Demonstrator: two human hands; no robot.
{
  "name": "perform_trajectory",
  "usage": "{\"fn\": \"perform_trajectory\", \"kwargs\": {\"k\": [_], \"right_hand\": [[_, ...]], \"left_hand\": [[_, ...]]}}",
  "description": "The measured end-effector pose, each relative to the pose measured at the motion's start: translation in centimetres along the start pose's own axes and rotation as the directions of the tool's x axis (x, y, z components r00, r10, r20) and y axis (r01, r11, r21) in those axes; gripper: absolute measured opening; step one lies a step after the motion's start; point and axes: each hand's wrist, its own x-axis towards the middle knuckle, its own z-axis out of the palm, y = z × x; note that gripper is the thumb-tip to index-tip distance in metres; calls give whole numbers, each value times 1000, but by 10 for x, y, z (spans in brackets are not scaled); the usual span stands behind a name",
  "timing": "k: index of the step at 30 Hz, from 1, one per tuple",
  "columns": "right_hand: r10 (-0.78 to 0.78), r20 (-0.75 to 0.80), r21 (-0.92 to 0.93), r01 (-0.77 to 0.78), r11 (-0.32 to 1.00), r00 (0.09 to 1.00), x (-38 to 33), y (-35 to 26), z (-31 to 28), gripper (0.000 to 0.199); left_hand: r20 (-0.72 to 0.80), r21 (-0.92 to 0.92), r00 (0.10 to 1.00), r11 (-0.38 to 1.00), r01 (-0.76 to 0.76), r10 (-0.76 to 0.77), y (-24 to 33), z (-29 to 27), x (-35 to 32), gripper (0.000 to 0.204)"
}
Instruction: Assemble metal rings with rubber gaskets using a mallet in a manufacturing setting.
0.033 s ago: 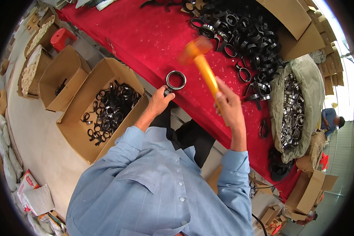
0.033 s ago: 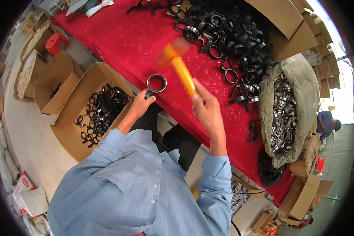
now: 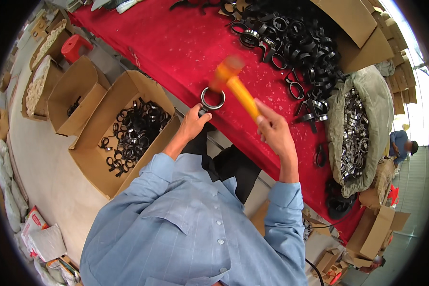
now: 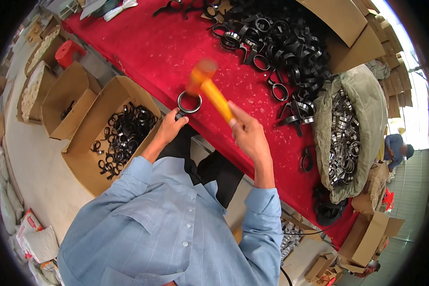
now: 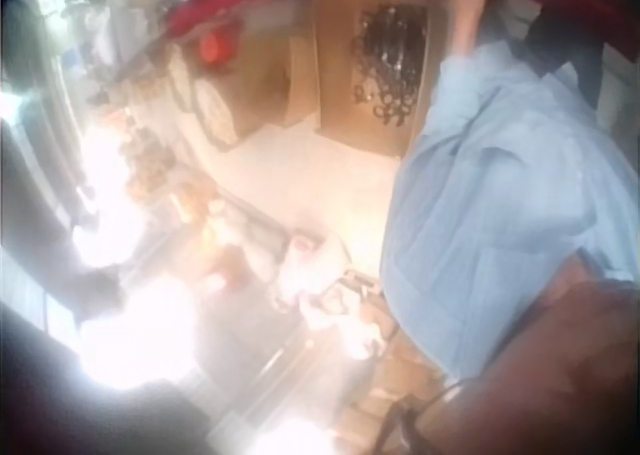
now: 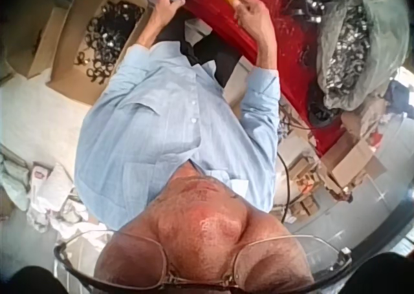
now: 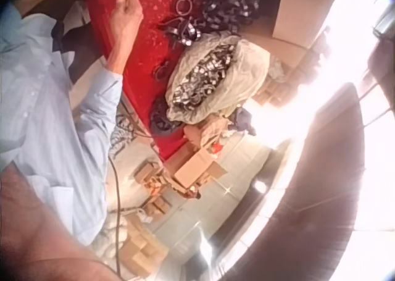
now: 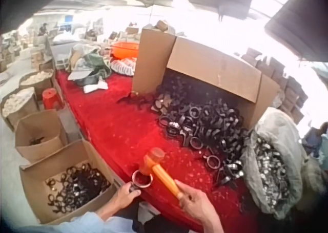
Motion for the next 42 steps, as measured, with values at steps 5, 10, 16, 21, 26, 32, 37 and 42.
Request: {"fn": "perform_trajectory", "kwargs": {"k": [5,10,16,21,26,32,37,42], "right_hand": [[-29,-161,52,38,998,987,-9,-5,-7,51],[-70,-315,-38,61,997,947,-29,47,-3,53],[-1,-340,-45,-15,999,941,-50,85,5,50],[-146,-387,-285,32,958,910,-40,70,9,52],[33,-364,-300,-151,942,931,-45,57,8,54],[42,-379,-313,-171,934,925,-43,61,11,57],[-39,-423,-334,-115,936,905,-41,67,13,59],[-120,-441,-361,-53,931,890,-37,71,16,57]], "left_hand": [[233,-84,970,992,93,-71,-2,-38,-4,44],[321,-94,945,991,100,-65,-55,-140,-39,22],[7,764,983,636,112,-182,-78,-240,-26,43],[-260,458,927,879,-130,272,15,-222,145,28],[-122,661,855,684,-310,505,42,-181,371,62],[-110,859,957,511,-43,267,33,-148,486,56],[-45,843,894,497,-205,445,38,-136,465,37],[-37,600,938,759,-255,344,80,-126,318,33]]}}
